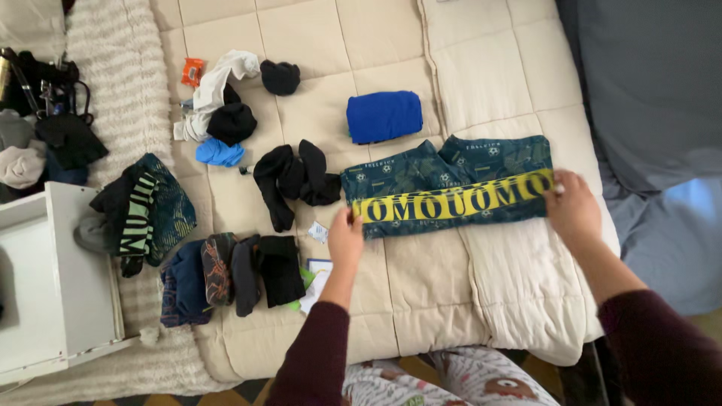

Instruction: The person wipes the inside of a white drawer with a white cloth, then folds a hat and several pairs of underwear and places them into the drawer.

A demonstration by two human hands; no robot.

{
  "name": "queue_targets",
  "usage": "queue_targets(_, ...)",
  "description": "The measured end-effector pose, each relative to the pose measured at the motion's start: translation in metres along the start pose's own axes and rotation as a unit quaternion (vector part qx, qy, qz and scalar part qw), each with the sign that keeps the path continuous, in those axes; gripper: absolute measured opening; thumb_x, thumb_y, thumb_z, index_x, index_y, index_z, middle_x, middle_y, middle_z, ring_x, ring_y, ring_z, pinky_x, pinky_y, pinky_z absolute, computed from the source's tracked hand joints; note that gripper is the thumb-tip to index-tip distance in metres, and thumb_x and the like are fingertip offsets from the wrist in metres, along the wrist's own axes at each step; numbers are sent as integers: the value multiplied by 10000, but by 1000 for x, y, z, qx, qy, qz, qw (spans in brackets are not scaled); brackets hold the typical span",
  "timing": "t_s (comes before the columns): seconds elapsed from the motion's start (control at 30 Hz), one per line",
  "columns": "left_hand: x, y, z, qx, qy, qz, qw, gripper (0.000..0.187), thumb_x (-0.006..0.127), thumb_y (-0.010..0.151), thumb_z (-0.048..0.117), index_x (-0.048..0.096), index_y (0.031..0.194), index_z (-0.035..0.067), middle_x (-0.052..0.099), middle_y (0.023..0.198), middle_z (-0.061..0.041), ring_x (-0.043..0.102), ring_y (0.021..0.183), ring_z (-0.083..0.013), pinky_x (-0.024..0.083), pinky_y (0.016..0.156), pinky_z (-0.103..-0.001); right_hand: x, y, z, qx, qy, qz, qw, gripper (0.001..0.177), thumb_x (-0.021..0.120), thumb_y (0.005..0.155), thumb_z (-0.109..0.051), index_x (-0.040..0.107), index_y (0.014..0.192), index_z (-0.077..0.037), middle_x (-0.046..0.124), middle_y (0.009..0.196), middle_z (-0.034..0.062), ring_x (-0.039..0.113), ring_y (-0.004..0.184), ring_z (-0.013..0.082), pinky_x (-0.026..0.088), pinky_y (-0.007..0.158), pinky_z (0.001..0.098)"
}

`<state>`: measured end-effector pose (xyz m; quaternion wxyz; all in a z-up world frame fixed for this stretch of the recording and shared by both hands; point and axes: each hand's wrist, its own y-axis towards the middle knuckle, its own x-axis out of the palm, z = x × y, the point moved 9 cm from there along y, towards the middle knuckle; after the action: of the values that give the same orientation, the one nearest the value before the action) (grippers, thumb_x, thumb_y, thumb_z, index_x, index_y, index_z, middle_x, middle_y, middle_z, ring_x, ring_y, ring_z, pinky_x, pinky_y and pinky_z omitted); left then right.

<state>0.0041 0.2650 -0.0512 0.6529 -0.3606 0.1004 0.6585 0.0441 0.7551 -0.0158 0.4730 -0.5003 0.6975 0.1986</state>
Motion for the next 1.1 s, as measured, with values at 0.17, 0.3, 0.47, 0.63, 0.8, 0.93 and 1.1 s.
queue_targets(0.17, 17, -46, 81, 380, 316, -18, 869, 779, 775, 663, 116, 507, 1394, 135, 463, 1519, -125, 440, 1393, -302, 385, 1060, -530, 14, -38, -74, -277, -211, -17, 937, 700, 709, 676, -111, 578, 1364, -138, 489, 1511, 80, 451, 1398, 280, 416, 1127, 490)
queue_targets(0.3, 31, -23, 53, 350, 328, -35, 877, 753, 780, 672, 79, 556, 1392, 95, 499, 1535, -76, 440, 1425, -263, 361, 1091, -551, 23, -37, -53, -269, -220, -28, 937, 680, 666, 728, -78, 619, 1400, -173, 513, 1532, 19, 433, 1452, 222, 406, 1122, 492)
queue_targets(0.47, 7, 5, 36, 234, 173, -60, 955, 406, 690, 797, -42, 770, 1143, 154, 714, 1325, -23, 548, 1389, -230, 342, 1169, -498, -6, -9, -32, -246, -77, 4, 966, 271, 619, 921, -35, 703, 1169, -104, 660, 1416, 3, 484, 1460, 270, 411, 1181, 484)
queue_targets(0.63, -50, -26, 64, 275, -126, -80, 950, 306, 601, 867, -104, 696, 1114, 49, 732, 1335, -97, 541, 1451, -301, 444, 1151, -388, -67, -44, -22, -307, 46, 47, 949, 192, 546, 817, 84, 619, 970, -9, 670, 1418, 84, 513, 1483, 335, 476, 1102, 399)
queue_targets(0.8, -56, -50, 19, 84, -425, -160, 887, 160, 572, 998, -28, 661, 1128, 2, 767, 1240, -153, 695, 1183, -243, 503, 1077, -333, -57, -58, 54, -43, 513, -52, 856, 138, 491, 1068, 91, 580, 1129, 6, 627, 1078, 105, 602, 1031, 135, 491, 903, 262)
queue_targets(0.93, -22, -26, -43, -97, -554, -137, 815, 181, 639, 1003, 32, 667, 1182, 20, 695, 1077, -92, 658, 994, -210, 529, 892, -357, -32, -46, 54, 16, 501, -59, 863, 191, 518, 1088, 25, 572, 1266, -17, 623, 1087, 51, 584, 943, 115, 479, 810, 261)
queue_targets(1.1, 41, 12, -106, -233, -588, -118, 765, 261, 676, 938, 171, 667, 1181, 78, 725, 1077, -54, 685, 976, -216, 544, 903, -384, 48, -35, 53, 195, 610, -144, 755, 284, 546, 1041, -208, 636, 1283, -92, 681, 1142, 20, 666, 980, 119, 539, 833, 287)
